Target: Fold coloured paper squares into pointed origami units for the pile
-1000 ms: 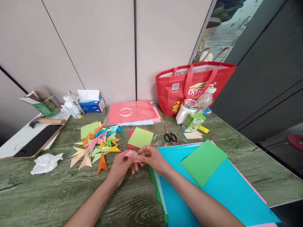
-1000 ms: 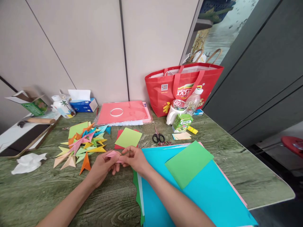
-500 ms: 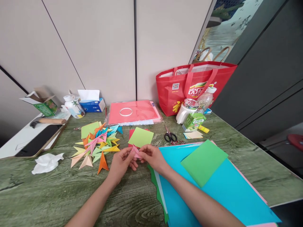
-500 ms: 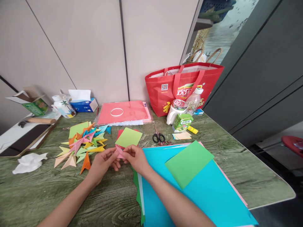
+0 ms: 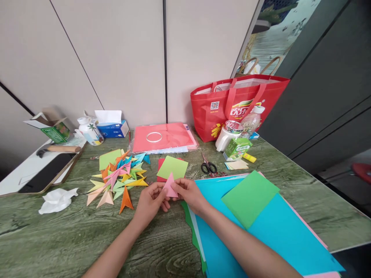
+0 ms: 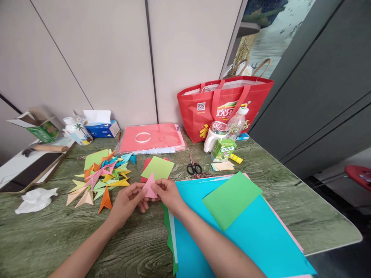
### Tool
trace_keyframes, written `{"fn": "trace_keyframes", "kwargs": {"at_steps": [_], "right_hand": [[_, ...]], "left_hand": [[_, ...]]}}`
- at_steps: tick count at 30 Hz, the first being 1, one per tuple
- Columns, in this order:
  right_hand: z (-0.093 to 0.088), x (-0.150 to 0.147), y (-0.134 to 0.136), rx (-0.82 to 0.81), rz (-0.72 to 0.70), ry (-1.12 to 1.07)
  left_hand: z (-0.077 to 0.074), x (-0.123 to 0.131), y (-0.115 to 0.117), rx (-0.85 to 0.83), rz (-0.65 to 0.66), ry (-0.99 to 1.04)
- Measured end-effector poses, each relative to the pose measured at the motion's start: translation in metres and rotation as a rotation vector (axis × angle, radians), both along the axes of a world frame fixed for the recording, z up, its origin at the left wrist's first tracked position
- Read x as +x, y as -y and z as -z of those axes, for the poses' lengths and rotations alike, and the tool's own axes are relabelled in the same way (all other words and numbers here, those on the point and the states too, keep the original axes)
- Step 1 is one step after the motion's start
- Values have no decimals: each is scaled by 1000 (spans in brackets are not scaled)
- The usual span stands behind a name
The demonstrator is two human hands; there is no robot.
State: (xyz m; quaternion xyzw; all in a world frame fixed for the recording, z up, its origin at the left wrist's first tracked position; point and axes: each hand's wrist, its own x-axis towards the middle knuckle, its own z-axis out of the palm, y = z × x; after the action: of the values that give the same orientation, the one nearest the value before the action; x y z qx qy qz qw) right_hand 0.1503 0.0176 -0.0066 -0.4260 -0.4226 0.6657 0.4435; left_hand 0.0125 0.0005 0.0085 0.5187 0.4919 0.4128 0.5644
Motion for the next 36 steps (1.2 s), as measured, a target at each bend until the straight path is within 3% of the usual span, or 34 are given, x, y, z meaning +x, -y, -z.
{"fn": "trace_keyframes", "kwargs": {"at_steps": [9,17,23,36], "right_hand": [[-1,2,1,52,-28,23],[2,4,-1,115,-1,101],[-4,3,1,114,-17,66],[-5,3,2,82,-11,-6]], "left_hand": [[-3,3,1,-44,-7,61],[0,-4,-2,-354,87,279],[0,-4,-2,-347,106,304],[4,-8,-5,-531,107,406]]}}
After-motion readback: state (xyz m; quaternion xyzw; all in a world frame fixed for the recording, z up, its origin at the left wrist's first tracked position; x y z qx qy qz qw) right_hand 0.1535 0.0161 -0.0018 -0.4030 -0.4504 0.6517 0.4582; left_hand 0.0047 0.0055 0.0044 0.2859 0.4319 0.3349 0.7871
